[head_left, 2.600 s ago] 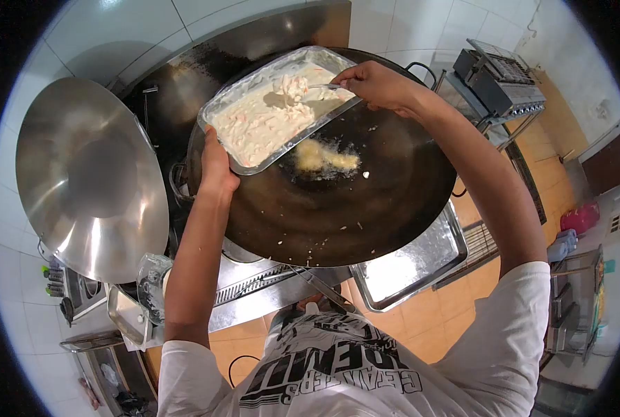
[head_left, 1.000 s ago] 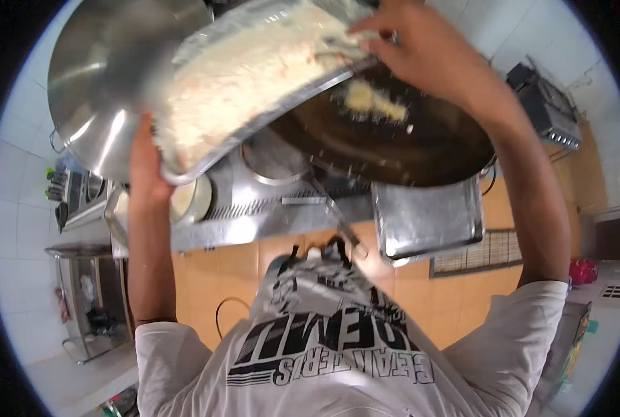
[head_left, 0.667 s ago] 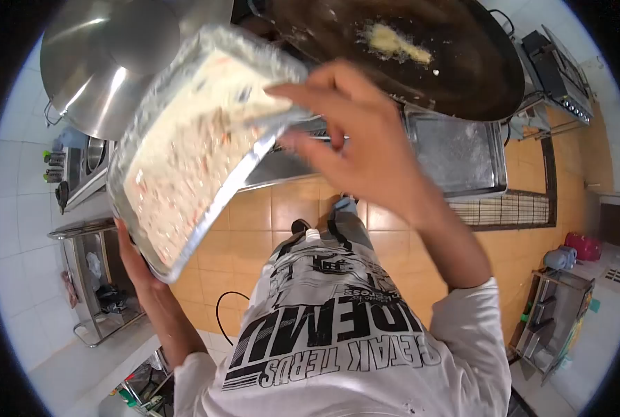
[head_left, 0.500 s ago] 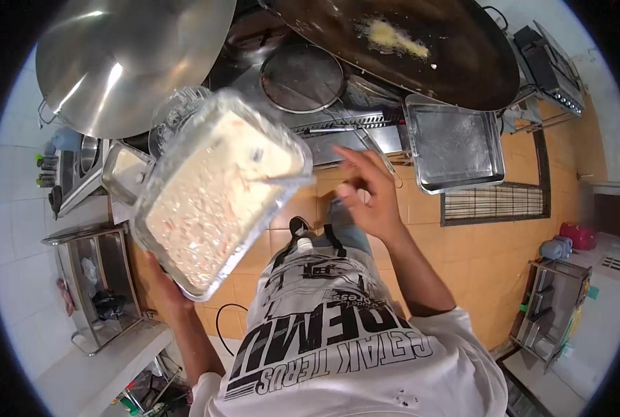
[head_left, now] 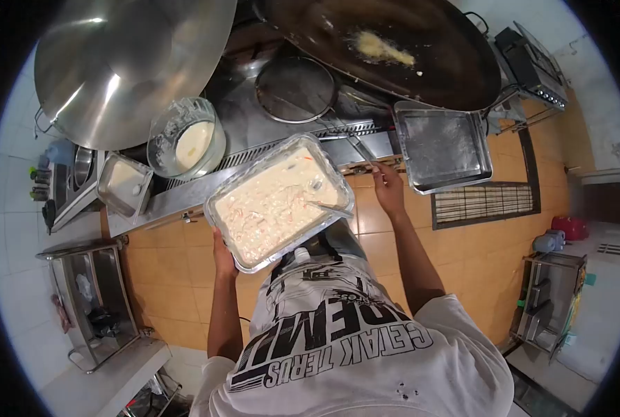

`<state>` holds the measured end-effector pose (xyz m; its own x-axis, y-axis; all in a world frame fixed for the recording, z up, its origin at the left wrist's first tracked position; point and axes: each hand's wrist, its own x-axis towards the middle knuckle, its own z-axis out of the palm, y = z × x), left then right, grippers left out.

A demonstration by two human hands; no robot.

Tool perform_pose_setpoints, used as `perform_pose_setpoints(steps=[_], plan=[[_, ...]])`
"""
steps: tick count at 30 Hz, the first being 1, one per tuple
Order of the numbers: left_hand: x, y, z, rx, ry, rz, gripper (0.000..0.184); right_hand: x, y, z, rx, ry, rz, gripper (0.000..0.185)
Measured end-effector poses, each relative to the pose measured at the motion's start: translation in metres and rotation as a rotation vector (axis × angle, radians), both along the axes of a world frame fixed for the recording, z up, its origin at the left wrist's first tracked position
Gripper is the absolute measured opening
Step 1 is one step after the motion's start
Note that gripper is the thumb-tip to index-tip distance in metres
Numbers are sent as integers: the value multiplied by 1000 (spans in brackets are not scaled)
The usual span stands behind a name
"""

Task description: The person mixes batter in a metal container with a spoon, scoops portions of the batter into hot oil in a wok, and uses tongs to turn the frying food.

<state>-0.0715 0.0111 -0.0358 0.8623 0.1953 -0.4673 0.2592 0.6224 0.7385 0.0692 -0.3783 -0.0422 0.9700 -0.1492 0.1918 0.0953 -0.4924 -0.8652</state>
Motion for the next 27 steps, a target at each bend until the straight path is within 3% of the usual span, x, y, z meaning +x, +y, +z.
perform_pose_setpoints(steps=[3, 8, 11, 12, 15, 18, 19, 21, 23, 27], plan=[[34, 6, -20, -13, -55, -80, 62, 4, -14, 8, -163, 61, -48, 21], [77, 16, -33, 20, -15, -127, 67, 5, -63, 37, -269, -197, -240, 23], [94, 24, -40, -14, -42, -166, 68, 3, -92, 44, -274, -189, -334, 23], [97, 25, -39, -6, -28, -168, 68, -2, -99, 50, -172, -77, -364, 25], [107, 19, -29, 11, -1, -193, 71, -6, -143, 23, -311, -148, -805, 37], [107, 19, -32, -1, -4, -184, 70, -9, -200, -33, -78, 83, -1087, 59], [107, 20, -38, 12, -9, -166, 69, -9, -204, -36, 300, 58, -938, 75], [109, 22, -38, 43, -33, -148, 68, -5, -194, -30, 711, 255, -951, 80], [112, 12, -31, 74, -68, -150, 67, -3, -197, -33, 1006, 297, -764, 77], [118, 7, -37, 581, 169, 44, 50, 7, -197, -61, 1274, 232, -524, 62]])
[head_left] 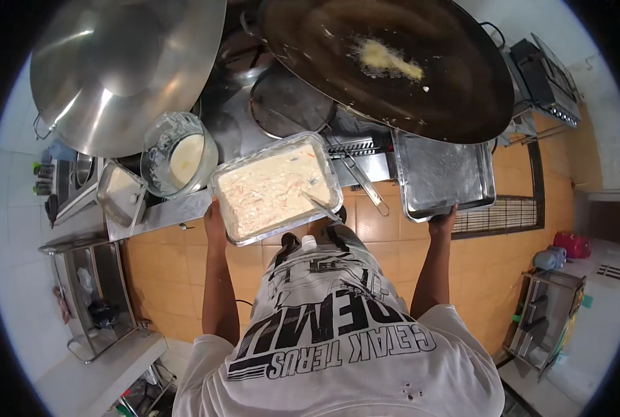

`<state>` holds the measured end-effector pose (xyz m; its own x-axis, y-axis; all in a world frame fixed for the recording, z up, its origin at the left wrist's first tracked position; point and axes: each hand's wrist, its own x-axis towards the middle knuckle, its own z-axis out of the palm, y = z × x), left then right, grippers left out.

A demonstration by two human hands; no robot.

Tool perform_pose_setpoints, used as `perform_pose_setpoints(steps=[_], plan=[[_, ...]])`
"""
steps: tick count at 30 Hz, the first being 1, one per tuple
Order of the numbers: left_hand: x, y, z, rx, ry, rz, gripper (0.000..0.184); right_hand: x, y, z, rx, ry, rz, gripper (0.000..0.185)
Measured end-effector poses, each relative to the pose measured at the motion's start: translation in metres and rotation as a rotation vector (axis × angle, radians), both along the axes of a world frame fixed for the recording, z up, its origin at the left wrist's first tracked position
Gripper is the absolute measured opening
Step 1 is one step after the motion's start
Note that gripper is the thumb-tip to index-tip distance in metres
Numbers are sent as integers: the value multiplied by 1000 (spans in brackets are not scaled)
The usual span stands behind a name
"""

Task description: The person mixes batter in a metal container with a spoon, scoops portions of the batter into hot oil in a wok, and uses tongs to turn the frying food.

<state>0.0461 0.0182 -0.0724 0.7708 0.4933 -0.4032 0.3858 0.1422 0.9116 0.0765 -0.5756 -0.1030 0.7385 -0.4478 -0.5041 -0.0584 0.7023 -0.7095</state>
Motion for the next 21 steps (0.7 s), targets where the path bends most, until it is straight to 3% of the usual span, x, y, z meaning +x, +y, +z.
perform_pose_setpoints(steps=[2, 6, 11, 16, 21], plan=[[5, -7, -1, -46, -70, 95, 44, -3, -18, -26, 39, -28, 35, 57], [17, -6, -2, -87, -38, 131, 42, -12, -20, -17, -243, -111, 50, 57], [29, -10, 11, -168, -72, 111, 41, -47, -21, -12, -411, -127, -8, 57], [35, -9, 0, -68, -89, 74, 36, -92, -10, 3, -390, 25, -130, 51], [38, 0, -20, -55, -155, 63, 28, -132, 3, 31, -484, 9, -179, 50]])
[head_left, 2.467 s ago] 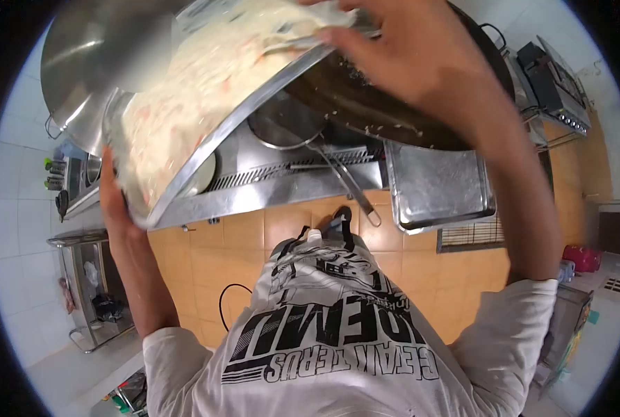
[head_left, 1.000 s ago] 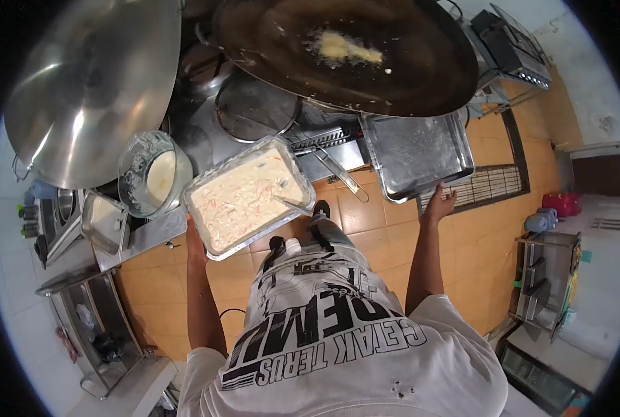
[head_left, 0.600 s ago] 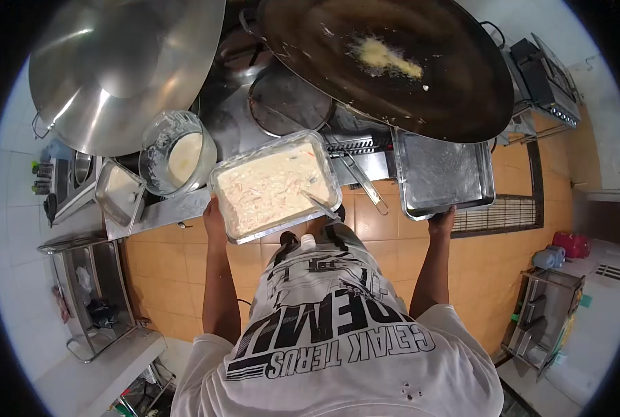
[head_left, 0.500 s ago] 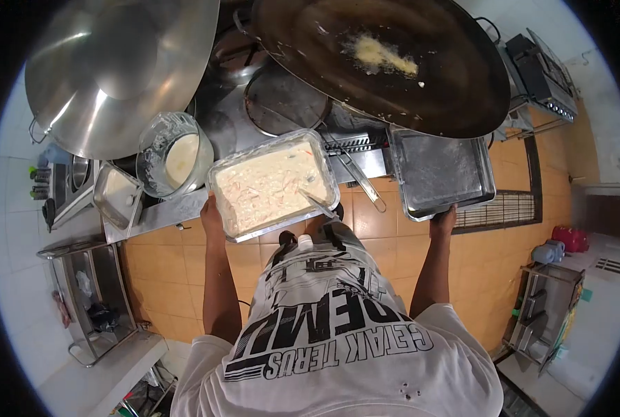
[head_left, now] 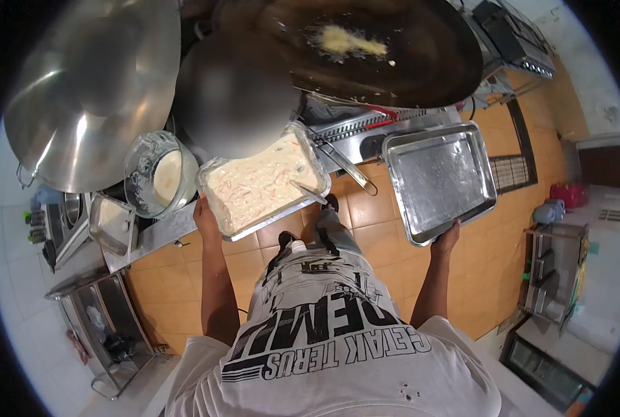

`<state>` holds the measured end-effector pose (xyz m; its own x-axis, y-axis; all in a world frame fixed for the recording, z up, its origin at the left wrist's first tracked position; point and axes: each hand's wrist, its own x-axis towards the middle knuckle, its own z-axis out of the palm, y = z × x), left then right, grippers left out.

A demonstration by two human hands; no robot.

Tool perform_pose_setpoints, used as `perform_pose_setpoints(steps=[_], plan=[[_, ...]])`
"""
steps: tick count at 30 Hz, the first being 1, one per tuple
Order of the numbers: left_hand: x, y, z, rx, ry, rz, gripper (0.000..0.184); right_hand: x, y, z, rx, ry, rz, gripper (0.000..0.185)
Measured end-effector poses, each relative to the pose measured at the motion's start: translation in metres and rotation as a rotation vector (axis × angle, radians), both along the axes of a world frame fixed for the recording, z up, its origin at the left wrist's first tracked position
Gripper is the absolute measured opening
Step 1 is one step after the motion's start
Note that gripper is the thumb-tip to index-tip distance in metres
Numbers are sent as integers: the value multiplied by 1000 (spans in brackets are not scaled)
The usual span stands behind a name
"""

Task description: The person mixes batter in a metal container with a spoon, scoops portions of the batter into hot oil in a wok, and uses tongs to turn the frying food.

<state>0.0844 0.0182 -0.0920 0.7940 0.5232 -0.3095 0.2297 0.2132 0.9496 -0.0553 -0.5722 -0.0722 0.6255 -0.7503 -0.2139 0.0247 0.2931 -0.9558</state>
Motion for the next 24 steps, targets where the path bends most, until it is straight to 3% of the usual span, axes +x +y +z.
perform_pose_setpoints(steps=[5, 9, 13, 16, 17, 18, 19, 22, 24], plan=[[-10, -3, 19, -3, -86, -32, 32, -36, 10, 6, 15, 25, -47, 48], [-36, -45, 106, 1037, -161, 55, 30, -53, 42, 26, 84, -17, -69, 46], [-51, -134, 114, 56, -181, -463, 26, -74, 88, 48, 272, -26, -53, 44], [-61, -225, 77, -534, 331, -1055, 58, -90, 122, 63, 379, -87, -24, 50], [-58, -254, 75, -616, 480, -1045, 67, -98, 128, 62, 396, -61, -50, 49], [-55, -275, 96, -707, 453, -1130, 72, -104, 136, 65, 429, -52, -59, 48], [-57, -293, 88, -725, 394, -1107, 68, -108, 139, 68, 458, -47, -67, 48], [-55, -325, 74, -779, 543, -1205, 57, -142, 126, 52, 506, 87, -33, 50], [-58, -346, 52, -734, 503, -1263, 57, -168, 96, 46, 270, 468, -280, 51]])
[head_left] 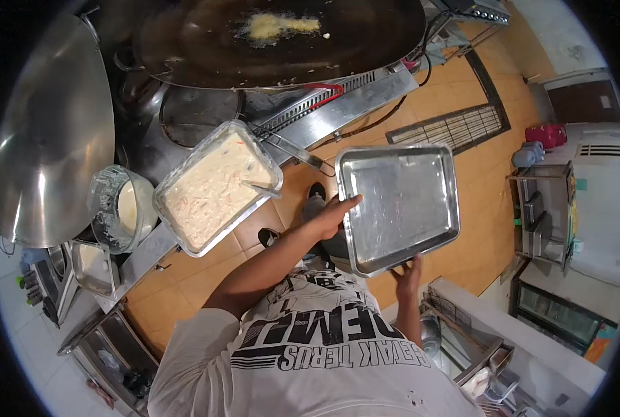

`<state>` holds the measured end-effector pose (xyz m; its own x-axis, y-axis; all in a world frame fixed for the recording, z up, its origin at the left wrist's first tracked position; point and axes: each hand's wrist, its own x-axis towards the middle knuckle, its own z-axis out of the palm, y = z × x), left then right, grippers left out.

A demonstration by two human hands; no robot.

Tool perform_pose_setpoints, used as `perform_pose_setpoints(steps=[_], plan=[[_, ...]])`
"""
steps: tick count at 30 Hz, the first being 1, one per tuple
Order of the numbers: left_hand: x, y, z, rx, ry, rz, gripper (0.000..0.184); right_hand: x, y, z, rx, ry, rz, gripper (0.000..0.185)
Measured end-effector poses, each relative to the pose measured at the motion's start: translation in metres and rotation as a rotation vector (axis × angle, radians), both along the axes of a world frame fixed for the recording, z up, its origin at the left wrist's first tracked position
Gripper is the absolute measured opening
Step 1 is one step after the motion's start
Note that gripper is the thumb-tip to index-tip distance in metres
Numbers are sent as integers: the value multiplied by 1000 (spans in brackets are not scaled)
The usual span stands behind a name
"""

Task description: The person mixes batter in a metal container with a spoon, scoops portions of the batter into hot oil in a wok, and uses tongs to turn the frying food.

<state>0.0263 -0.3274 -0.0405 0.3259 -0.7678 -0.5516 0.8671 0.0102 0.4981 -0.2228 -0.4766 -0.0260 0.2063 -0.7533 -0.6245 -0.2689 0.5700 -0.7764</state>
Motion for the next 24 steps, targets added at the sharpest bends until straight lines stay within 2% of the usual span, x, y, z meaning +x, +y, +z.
perform_pose_setpoints(steps=[1, 3, 4, 5, 7, 9, 10, 11, 13, 15, 18, 19, 20, 22, 24], plan=[[-2, -12, -12, 83, 11, -68, 60, 1, -19, 5, -117, 209, -60, 52], [-4, -31, -27, 37, 4, -101, 63, 39, -64, 28, -1224, 560, 200, 52], [-1, -39, -28, 34, -16, -116, 64, 91, -70, 59, -1217, 380, 296, 49], [-2, -44, -30, 36, -27, -142, 65, 124, -99, 36, -1081, 57, 469, 45], [-1, -54, -15, 50, 11, -114, 69, 243, -93, 54, -1064, 41, 924, 32], [0, -64, -11, 103, 49, -142, 68, 346, -103, 5, -1353, -78, 1224, 22], [-3, -69, -16, 109, 34, -131, 67, 383, -97, -13, -1620, -60, 1168, 17], [-8, -75, -23, 118, 18, -121, 65, 420, -106, -47, -1653, 5, 1249, 24], [-13, -81, -30, 96, -1, -100, 63, 466, -103, -61, -1567, 312, 1396, 39], [-13, -80, -22, 39, -3, -73, 61, 483, -93, -66, -1639, 375, 1269, 46], [-18, -82, -38, -15, 6, -92, 62, 499, -86, -85, -1548, 493, 1230, 49], [-18, -82, -40, -57, 3, -60, 62, 500, -76, -71, -1490, 537, 1232, 49], [-17, -82, -42, 9, 26, -83, 62, 495, -68, -58, -1402, 665, 1220, 48], [-14, -83, -29, 136, 78, -140, 62, 495, -64, -49, -1355, 661, 1255, 49], [-11, -80, -16, 145, 55, -142, 62, 494, -66, -49, -1315, 650, 1255, 49]])
